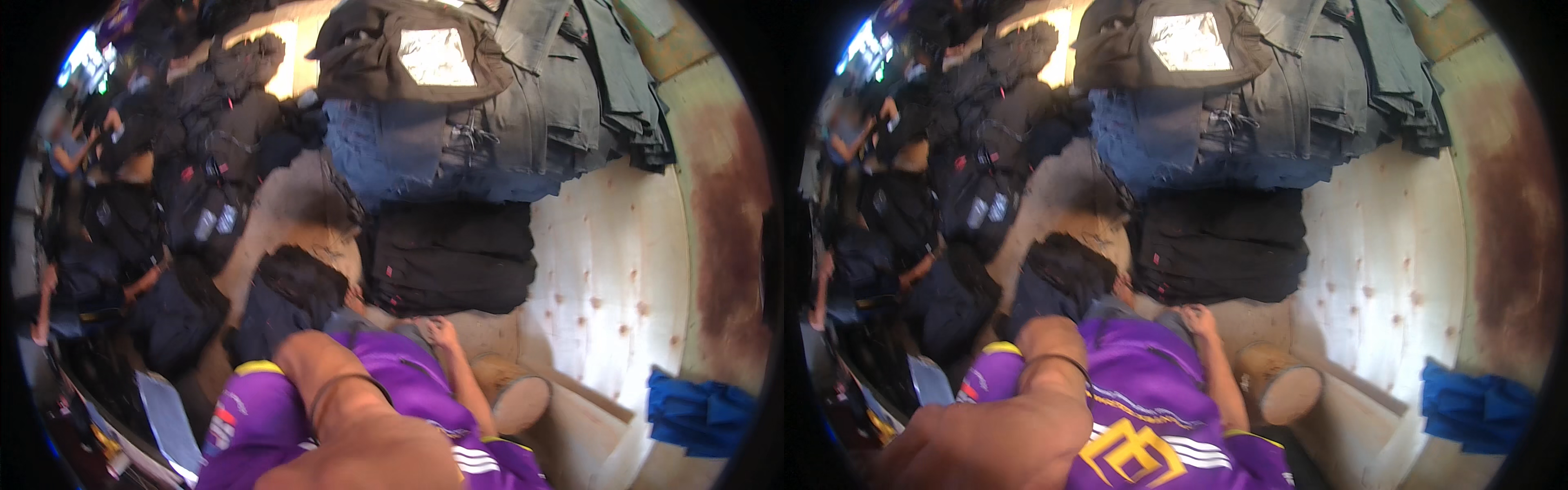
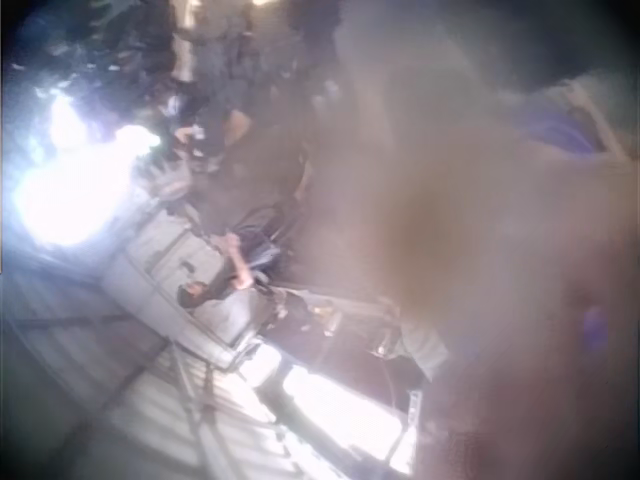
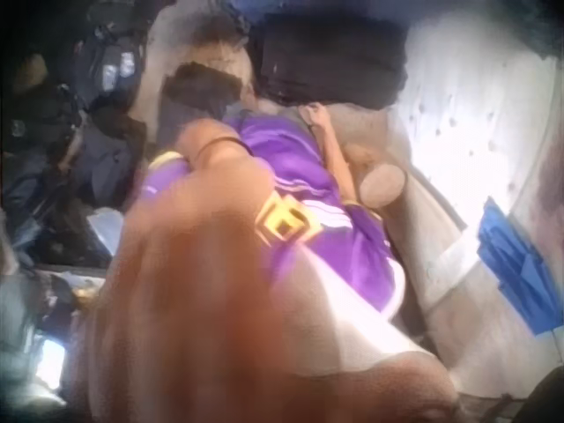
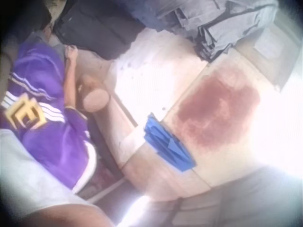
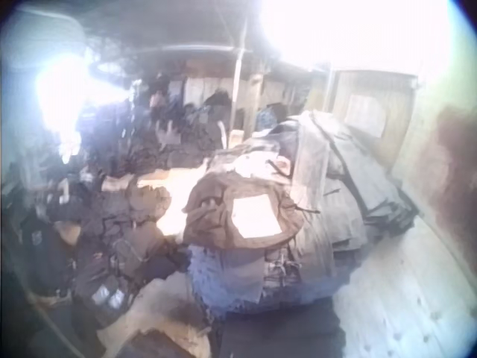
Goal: The person repeatedly picks up black fabric bags from a large pile on the floor, folds them by hand, and places them into a growing stack. The person handles the bags one at a time, smoothing and aligning them before stacking.
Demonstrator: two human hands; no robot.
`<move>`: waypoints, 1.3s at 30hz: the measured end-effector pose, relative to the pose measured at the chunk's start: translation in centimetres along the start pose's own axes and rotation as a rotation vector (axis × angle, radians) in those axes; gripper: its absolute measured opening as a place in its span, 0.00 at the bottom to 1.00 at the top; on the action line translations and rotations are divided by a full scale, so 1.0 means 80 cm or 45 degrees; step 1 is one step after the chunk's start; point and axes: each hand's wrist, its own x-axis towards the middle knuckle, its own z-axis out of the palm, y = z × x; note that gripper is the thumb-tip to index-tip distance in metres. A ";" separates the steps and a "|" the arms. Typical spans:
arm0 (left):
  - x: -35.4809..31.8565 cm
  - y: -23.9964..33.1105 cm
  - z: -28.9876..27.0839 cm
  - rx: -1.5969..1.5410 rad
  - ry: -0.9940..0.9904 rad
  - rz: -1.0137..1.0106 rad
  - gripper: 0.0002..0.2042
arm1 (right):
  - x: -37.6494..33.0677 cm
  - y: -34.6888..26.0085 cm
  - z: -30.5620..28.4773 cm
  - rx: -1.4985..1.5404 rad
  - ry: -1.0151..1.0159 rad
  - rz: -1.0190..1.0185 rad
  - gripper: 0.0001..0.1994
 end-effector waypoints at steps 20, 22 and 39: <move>-0.602 0.071 -0.374 0.812 0.094 -3.290 0.56 | 0.067 -0.505 -0.171 0.032 0.488 -1.245 0.17; -0.623 0.094 -0.388 0.884 -0.046 -3.383 0.53 | 0.072 -0.572 -0.170 0.126 0.517 -1.444 0.20; -0.330 0.079 -0.391 1.403 0.710 -1.235 0.10 | -0.074 -0.672 -0.233 0.601 0.403 -1.624 0.05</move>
